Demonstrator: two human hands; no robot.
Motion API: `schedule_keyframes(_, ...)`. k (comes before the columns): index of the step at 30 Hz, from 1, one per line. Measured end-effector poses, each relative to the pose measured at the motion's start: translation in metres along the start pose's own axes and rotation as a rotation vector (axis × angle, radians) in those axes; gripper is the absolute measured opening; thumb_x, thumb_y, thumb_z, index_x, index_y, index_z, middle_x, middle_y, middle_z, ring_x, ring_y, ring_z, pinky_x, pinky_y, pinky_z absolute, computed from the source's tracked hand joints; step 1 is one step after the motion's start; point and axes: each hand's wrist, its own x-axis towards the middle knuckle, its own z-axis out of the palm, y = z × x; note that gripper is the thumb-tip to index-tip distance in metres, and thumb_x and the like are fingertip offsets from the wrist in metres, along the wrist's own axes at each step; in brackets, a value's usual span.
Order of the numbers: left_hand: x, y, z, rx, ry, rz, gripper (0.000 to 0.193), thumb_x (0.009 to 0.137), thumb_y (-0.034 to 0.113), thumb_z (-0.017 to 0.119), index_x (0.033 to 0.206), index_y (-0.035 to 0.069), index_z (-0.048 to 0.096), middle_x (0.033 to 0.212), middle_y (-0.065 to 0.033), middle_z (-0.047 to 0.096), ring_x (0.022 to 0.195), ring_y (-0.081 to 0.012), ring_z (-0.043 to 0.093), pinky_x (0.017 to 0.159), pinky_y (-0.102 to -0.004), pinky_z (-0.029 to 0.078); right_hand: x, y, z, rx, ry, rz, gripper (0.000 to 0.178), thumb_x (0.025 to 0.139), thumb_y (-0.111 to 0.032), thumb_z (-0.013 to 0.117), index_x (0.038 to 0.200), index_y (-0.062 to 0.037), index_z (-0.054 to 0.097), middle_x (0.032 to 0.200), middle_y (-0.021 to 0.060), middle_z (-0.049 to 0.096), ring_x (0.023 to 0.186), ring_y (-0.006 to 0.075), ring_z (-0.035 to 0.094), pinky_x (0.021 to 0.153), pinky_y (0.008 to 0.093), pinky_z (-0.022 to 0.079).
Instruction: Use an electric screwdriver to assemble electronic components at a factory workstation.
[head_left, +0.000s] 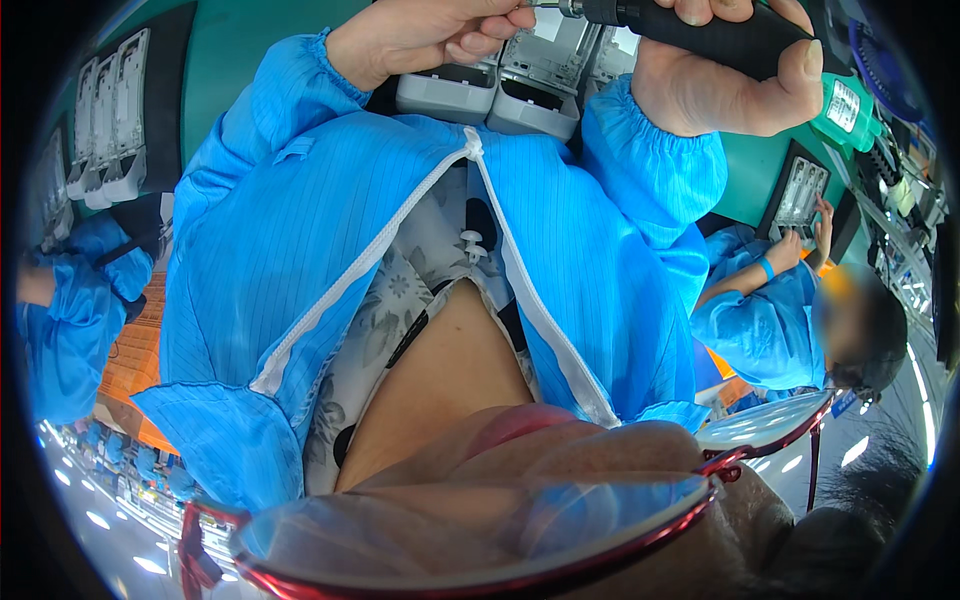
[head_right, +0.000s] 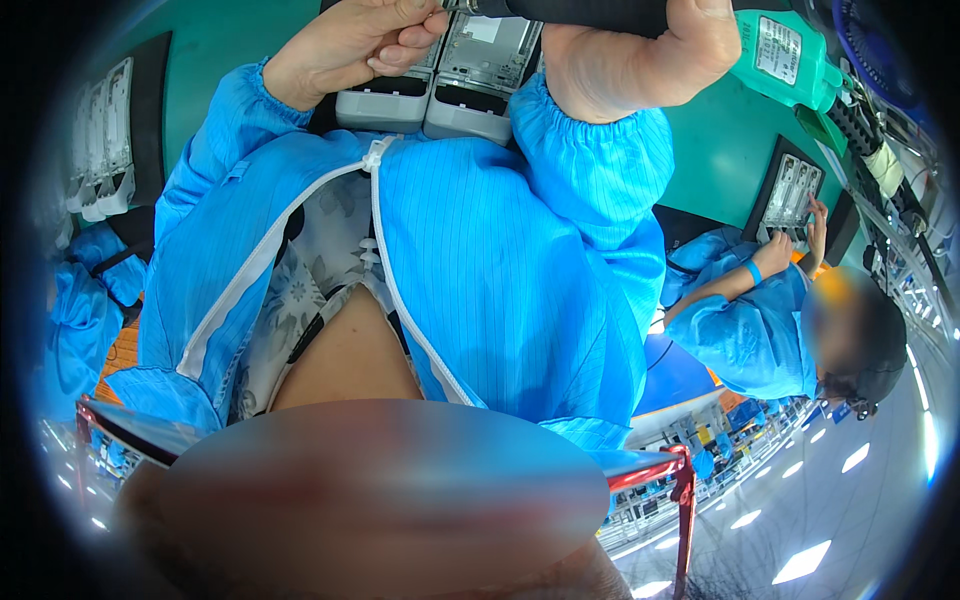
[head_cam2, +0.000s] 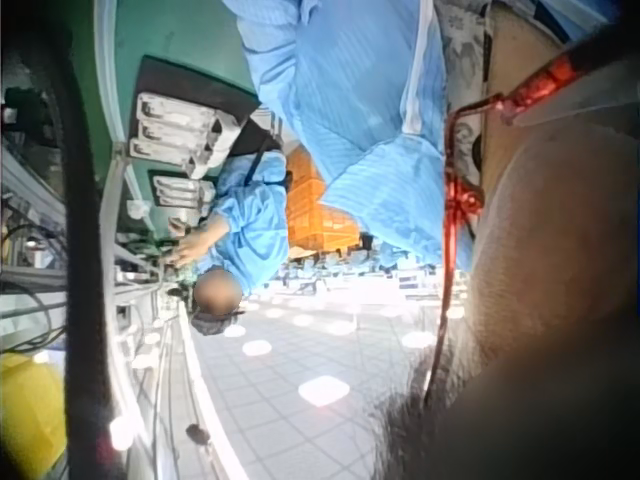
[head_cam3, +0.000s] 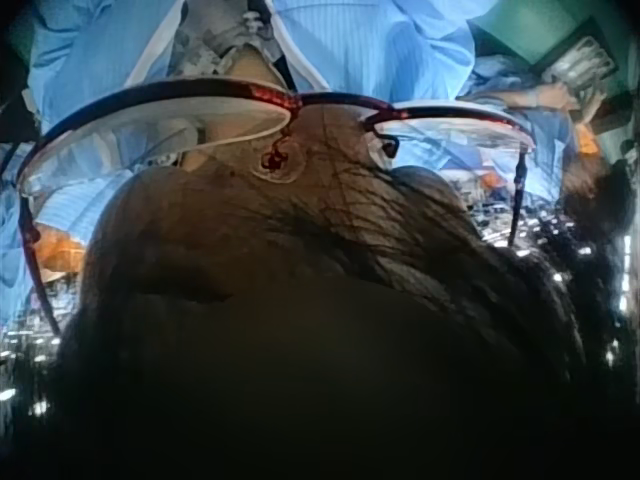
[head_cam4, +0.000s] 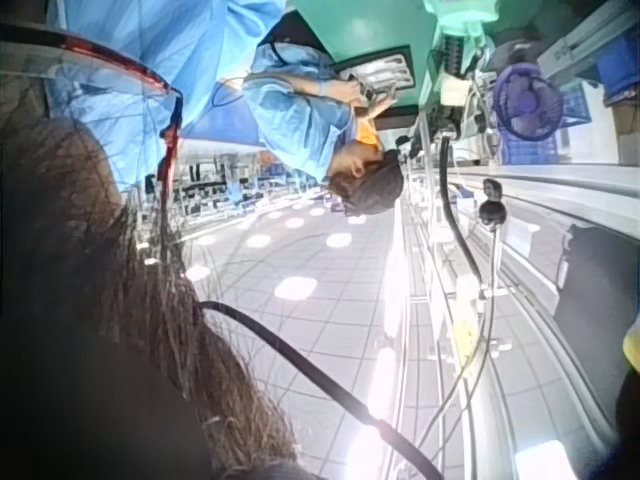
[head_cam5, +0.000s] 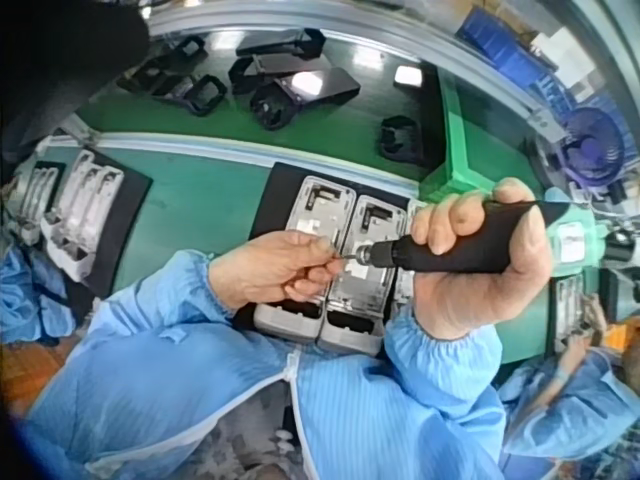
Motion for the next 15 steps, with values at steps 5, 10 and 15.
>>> schedule_keyframes(5, 0.0006, -0.0026, -0.0035, 0.015, 0.001, 0.014, 0.036, 0.111, 0.031, 0.051, 0.107, -0.002, 0.067, 0.075, -0.0009, 0.055, 0.059, -0.0098, 0.044, 0.048, -0.0233, 0.032, 0.0008, -0.001, 0.004, -0.032, 0.007, 0.019, 0.042, 0.1, -0.046, 0.056, 0.119, -0.0087, 0.061, 0.082, 0.0087, 0.063, 0.066, 0.0205, 0.056, 0.065, 0.0398, 0.049)
schedule_keyframes(10, 0.0015, -0.0039, -0.0038, 0.045, -0.008, 0.079, 0.038, 0.11, 0.031, 0.052, 0.107, -0.003, 0.068, 0.076, -0.0018, 0.057, 0.059, -0.0099, 0.045, 0.049, -0.0234, 0.032, 0.0025, 0.0, 0.0054, -0.04, 0.006, 0.042, 0.042, 0.1, -0.046, 0.057, 0.119, -0.0091, 0.06, 0.081, 0.0086, 0.063, 0.067, 0.0204, 0.056, 0.065, 0.0398, 0.049)
schedule_keyframes(15, 0.0018, -0.0001, -0.0017, 0.044, 0.006, 0.071, 0.038, 0.11, 0.031, 0.054, 0.106, -0.003, 0.069, 0.075, -0.0019, 0.057, 0.059, -0.0101, 0.045, 0.049, -0.0236, 0.033, 0.0062, -0.0001, 0.0027, -0.061, -0.008, 0.037, 0.042, 0.1, -0.047, 0.056, 0.118, -0.0094, 0.06, 0.081, 0.0077, 0.061, 0.066, 0.0198, 0.055, 0.065, 0.0394, 0.049)
